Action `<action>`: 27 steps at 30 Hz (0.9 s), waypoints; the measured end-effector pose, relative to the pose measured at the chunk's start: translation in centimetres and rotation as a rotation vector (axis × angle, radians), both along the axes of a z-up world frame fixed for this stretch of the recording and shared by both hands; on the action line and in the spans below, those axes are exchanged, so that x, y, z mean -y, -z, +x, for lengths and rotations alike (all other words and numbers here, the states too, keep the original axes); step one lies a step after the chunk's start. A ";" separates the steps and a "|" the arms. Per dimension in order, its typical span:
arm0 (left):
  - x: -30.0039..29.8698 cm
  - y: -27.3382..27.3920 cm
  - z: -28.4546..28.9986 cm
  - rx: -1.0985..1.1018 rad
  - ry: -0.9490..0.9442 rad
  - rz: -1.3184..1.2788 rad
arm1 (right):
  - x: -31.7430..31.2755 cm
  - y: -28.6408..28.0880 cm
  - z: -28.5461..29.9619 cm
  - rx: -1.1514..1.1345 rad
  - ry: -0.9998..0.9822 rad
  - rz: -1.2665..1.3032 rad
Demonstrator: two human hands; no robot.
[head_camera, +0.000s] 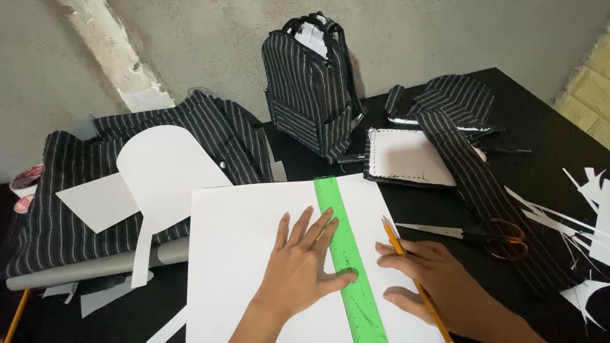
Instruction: Creating a paper pattern by measuring and marking lines with a ruler and pencil, then cutting the paper with scissors.
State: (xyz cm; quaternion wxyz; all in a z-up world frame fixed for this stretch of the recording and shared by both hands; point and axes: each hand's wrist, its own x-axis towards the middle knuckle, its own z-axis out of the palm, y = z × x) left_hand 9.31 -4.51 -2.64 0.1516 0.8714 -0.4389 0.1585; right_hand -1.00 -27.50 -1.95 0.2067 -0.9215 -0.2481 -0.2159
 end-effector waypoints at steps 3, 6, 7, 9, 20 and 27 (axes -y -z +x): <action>0.0 0.0 -0.1 -0.001 0.005 -0.019 | -0.1 -0.3 0.1 -0.043 0.000 -0.017; -0.1 -0.4 -0.2 -0.001 0.014 -0.012 | 0.0 -0.1 0.1 -0.014 -0.018 -0.005; -0.1 -0.4 -0.2 -0.001 0.013 -0.012 | -0.1 -0.1 0.0 -0.014 -0.019 -0.005; -0.1 -0.5 -0.2 -0.014 0.019 -0.010 | 0.0 0.0 0.1 -0.016 -0.015 0.001; 0.0 -0.3 -0.1 -0.011 0.007 0.009 | 0.1 0.1 0.0 0.001 0.007 -0.024; 0.0 -0.5 -0.2 -0.039 0.015 0.002 | 0.0 0.0 0.0 -0.014 0.003 -0.021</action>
